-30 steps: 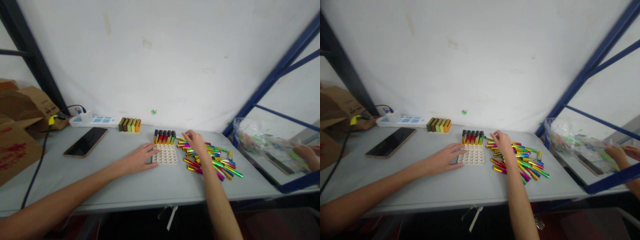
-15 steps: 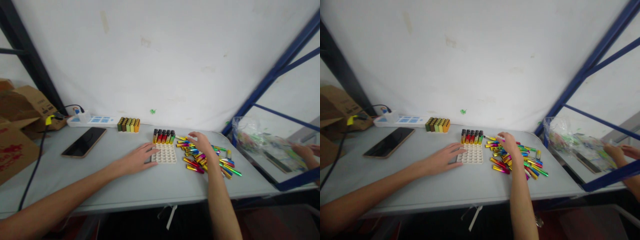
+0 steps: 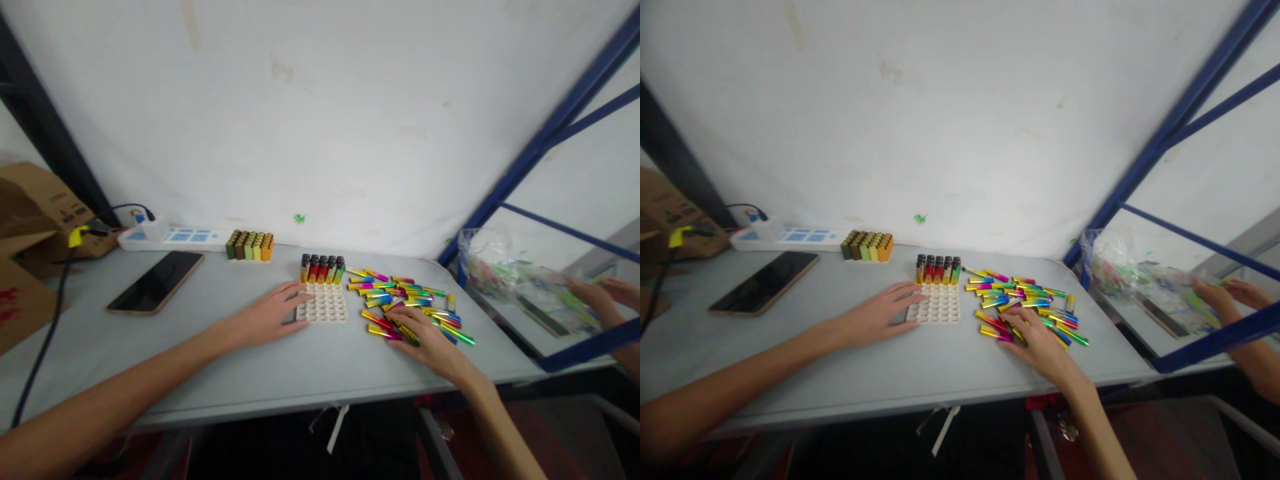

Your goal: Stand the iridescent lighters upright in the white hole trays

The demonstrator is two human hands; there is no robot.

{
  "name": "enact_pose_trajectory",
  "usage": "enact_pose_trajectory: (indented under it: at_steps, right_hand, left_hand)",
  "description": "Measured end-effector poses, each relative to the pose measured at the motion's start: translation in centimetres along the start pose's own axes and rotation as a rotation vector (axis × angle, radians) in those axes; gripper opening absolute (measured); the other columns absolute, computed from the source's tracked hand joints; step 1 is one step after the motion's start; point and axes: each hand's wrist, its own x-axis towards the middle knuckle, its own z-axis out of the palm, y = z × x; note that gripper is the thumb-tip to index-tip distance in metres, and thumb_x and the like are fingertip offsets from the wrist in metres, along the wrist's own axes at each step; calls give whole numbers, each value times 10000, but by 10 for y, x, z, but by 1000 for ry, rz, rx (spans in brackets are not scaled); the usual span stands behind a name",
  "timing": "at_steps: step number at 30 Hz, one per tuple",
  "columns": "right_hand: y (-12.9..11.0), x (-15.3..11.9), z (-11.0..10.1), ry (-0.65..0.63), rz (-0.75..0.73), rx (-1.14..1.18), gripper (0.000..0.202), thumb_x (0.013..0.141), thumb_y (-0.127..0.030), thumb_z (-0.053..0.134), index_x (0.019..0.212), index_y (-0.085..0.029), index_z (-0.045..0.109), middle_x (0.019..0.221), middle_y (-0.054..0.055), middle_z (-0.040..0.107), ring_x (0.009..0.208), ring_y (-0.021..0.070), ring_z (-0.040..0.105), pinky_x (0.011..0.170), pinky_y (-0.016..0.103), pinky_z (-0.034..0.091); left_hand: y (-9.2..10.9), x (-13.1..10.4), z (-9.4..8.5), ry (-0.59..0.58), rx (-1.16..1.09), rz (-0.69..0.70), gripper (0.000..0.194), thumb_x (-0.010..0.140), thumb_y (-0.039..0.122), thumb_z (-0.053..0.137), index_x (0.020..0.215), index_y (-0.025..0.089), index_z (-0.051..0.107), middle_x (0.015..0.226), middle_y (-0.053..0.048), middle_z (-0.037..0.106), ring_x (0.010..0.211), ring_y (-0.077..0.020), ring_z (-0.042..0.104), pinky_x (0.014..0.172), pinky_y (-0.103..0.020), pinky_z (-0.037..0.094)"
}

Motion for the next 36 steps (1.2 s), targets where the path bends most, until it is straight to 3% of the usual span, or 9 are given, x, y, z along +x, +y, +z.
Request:
enact_pose_trajectory:
  at_steps: [6, 12, 17, 20, 24, 31, 36]
  right_hand:
    - [-7, 13, 19, 89, -33, -130, 269, 955, -299, 672, 1211, -227, 707, 1225, 129, 680, 1167, 312, 641, 1042, 520, 534]
    - [-5, 39, 23, 107, 2, -127, 136, 937, -291, 701, 1037, -200, 716, 1097, 120, 708, 1030, 294, 683, 917, 453, 583]
    - [-10, 54, 22, 137, 20, -92, 197, 992, -326, 613, 1069, -208, 751, 1025, 115, 741, 958, 291, 709, 870, 431, 583]
    - [-23, 68, 16, 161, 12, 47, 240, 1018, -336, 563, 1099, -223, 759, 1005, 96, 769, 864, 248, 727, 805, 364, 581]
    - [-52, 102, 13, 184, -21, 209, 219, 983, -364, 636, 1072, -208, 762, 890, 61, 774, 712, 192, 691, 700, 298, 546]
    - [-90, 173, 46, 142, -106, 408, 146, 897, -256, 743, 1017, -183, 703, 799, 12, 735, 675, 144, 666, 649, 240, 510]
    - [-91, 183, 60, 158, -106, 409, 173, 924, -281, 712, 1065, -183, 687, 808, 11, 728, 663, 143, 655, 672, 252, 526]
  left_hand:
    - [-2, 1, 2, 20, -8, 10, 499, 1000, 483, 591, 1434, 238, 553, 1466, -131, 557, 1406, -296, 467, 1187, -482, 407]
    - [0, 1, 0, -3, -8, 6, 491, 1009, 484, 574, 1425, 223, 554, 1456, -145, 549, 1406, -302, 460, 1188, -496, 405]
    - [3, 1, -1, 3, -11, -6, 486, 1004, 464, 585, 1424, 221, 554, 1454, -146, 542, 1399, -304, 465, 1186, -492, 408]
    - [5, 1, -2, -1, -9, -16, 489, 1003, 458, 587, 1430, 222, 549, 1459, -148, 523, 1383, -303, 479, 1180, -484, 414]
    - [8, 0, -2, 15, -16, -21, 477, 999, 445, 598, 1422, 229, 550, 1448, -142, 517, 1364, -305, 490, 1176, -483, 417]
    - [8, 1, -3, 18, -31, -8, 465, 989, 427, 620, 1414, 254, 539, 1435, -121, 529, 1358, -298, 494, 1172, -475, 420]
    - [9, 1, -4, 4, -12, -11, 463, 993, 421, 613, 1405, 219, 546, 1444, -139, 518, 1376, -313, 472, 1183, -490, 403]
